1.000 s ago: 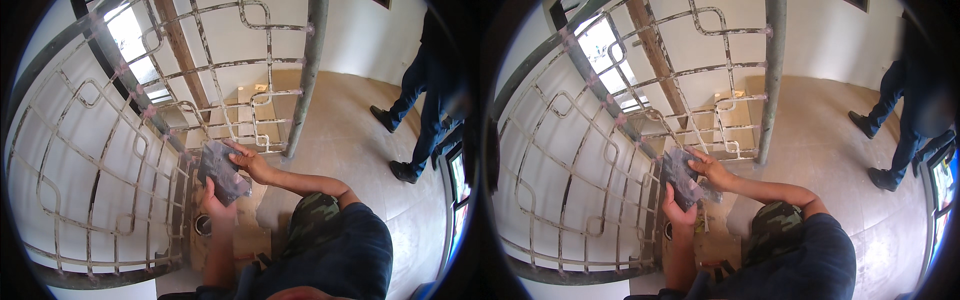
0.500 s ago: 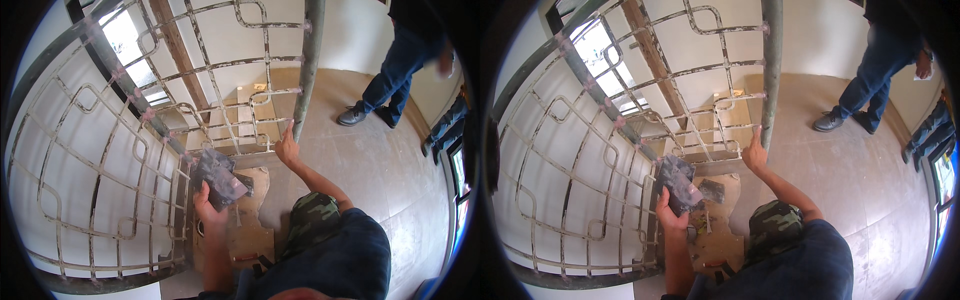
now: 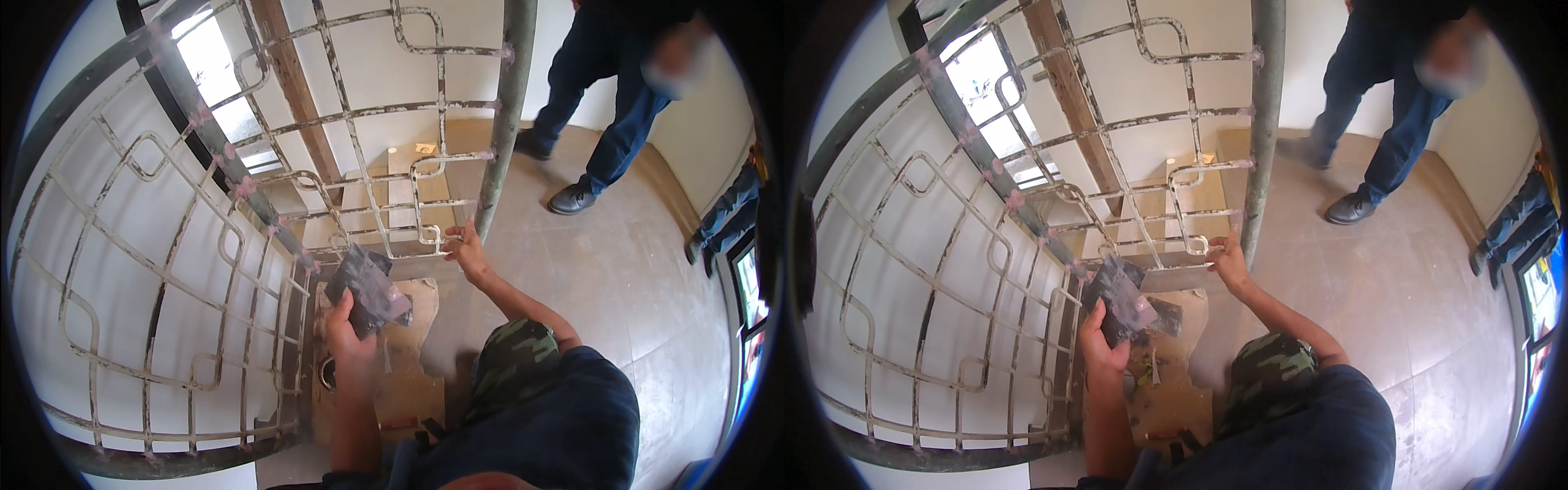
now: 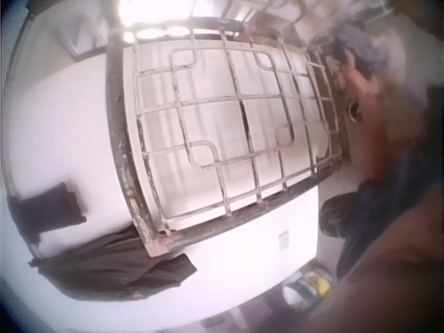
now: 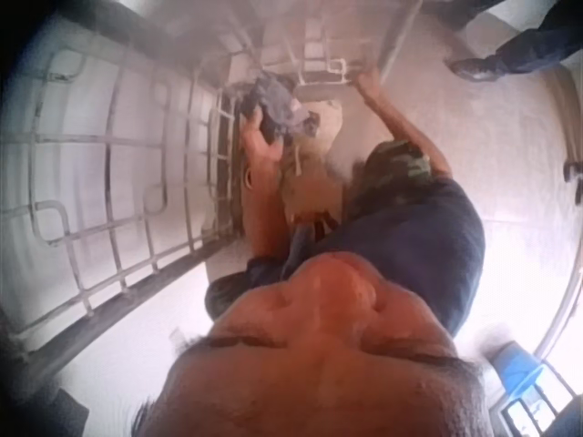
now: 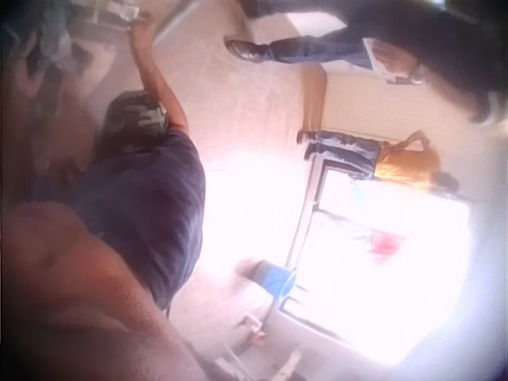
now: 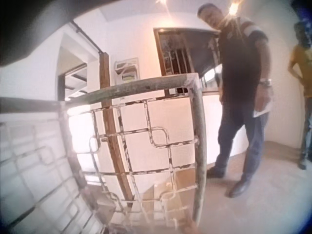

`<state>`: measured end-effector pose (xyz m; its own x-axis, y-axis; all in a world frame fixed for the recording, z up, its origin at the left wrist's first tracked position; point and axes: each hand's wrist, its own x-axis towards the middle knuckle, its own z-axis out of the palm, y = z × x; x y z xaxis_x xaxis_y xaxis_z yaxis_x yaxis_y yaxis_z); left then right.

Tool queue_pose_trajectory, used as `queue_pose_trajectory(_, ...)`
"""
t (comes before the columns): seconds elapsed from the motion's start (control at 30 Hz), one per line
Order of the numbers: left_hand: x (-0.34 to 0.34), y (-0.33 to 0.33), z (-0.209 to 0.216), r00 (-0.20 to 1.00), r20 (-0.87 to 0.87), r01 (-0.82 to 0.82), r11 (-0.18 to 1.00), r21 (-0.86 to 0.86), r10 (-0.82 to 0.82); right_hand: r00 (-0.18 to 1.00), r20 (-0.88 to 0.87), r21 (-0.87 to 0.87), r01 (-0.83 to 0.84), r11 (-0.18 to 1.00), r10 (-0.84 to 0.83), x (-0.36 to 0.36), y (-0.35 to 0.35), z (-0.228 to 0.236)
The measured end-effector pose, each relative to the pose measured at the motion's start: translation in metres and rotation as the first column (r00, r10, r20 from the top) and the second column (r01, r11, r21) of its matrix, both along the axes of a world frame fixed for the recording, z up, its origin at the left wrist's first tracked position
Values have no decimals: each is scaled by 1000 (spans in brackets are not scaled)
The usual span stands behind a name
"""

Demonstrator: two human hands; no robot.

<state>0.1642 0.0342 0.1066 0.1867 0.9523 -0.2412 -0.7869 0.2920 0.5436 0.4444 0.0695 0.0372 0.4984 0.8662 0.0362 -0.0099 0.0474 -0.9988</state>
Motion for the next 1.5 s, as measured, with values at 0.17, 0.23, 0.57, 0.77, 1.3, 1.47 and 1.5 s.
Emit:
queue_pose_trajectory(0.17,0,-10,14,1000,-18,12,1000,-11,-12,956,-293,56,-8,998,24,21,37,-15)
queue_pose_trajectory(0.23,-2,-12,17,1000,-29,11,1000,19,-11,963,-260,14,-75,997,76,26,36,-13)
queue_pose_trajectory(0.57,3,5,19,981,-18,193,981,29,-192,678,443,140,-698,702,586,-26,-57,87)
queue_pose_trajectory(0.77,14,-3,29,981,109,148,981,128,-163,26,972,-154,-686,711,235,-53,-70,153)
queue_pose_trajectory(1.3,-27,-19,65,699,686,95,977,189,-201,-25,892,-267,-835,481,452,-120,-73,220)
queue_pose_trajectory(1.47,-29,-11,46,818,570,-8,990,142,-75,185,766,-179,-858,481,616,-122,-72,210)
queue_pose_trajectory(1.5,-29,-9,44,777,625,31,995,93,-82,136,797,-197,-863,466,588,-121,-68,209)
